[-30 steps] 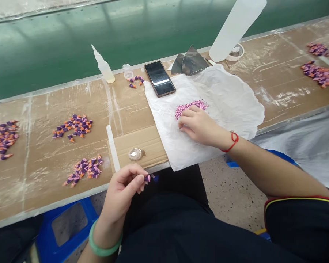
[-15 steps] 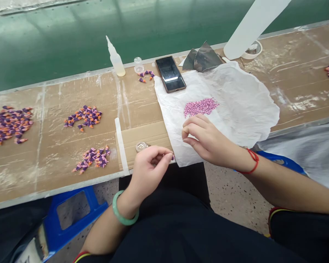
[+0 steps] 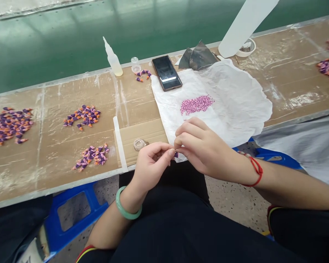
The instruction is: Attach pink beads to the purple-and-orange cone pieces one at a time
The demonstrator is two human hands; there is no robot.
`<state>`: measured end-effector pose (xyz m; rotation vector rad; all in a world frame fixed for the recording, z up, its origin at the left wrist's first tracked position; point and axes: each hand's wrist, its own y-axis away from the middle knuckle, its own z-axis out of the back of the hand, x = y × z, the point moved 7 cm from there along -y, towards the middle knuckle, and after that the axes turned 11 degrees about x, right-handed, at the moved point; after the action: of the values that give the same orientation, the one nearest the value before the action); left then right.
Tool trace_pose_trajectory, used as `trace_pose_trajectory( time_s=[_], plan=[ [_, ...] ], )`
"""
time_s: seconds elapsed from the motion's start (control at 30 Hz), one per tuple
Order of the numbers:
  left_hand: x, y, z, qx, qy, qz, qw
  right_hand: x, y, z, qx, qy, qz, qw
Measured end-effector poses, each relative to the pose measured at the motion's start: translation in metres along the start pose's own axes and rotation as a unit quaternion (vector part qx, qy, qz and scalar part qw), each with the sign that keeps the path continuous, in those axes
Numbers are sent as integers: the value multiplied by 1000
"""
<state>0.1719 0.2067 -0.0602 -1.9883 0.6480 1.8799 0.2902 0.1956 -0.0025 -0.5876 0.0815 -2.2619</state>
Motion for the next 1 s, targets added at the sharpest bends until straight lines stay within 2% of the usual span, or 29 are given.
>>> trace_pose_trajectory(
  time_s=[0.13,0.2,0.27,0.33,0.4,0.47,0.57,0.67,0.73,0.87,0.93,1.0],
  plan=[
    [2,-1,-2,14,19,-1,1000,2,-2,6,2,-33,-4,999],
    [2,0,-2,10,-4,-5,1000,1,-2,7,0,-52,-11,999],
    [-3,3,0,-12,-71,-35,997,-2,-1,6,-9,-90,-29,995],
    [-15,7,2,-50,-182,-99,977,-9,0,3,-11,-172,-79,982],
    [-29,13,1,-82,-296,-183,934,-18,3,-6,16,-289,-154,945],
    [-40,21,-3,-97,-380,-265,881,-23,7,-18,63,-397,-222,888],
    [-46,27,-8,-78,-454,-345,818,-21,10,-30,116,-493,-262,822],
    [-46,31,-10,-41,-489,-382,783,-20,11,-36,133,-539,-280,783],
    [-45,31,-8,-18,-500,-381,778,-20,11,-39,132,-566,-288,761],
    [-39,24,-3,43,-498,-309,809,-18,10,-46,130,-621,-277,722],
    [-38,22,-1,57,-488,-292,820,-17,9,-48,130,-629,-271,717],
    [-42,23,0,49,-468,-303,829,-15,9,-47,125,-621,-266,726]
  ],
)
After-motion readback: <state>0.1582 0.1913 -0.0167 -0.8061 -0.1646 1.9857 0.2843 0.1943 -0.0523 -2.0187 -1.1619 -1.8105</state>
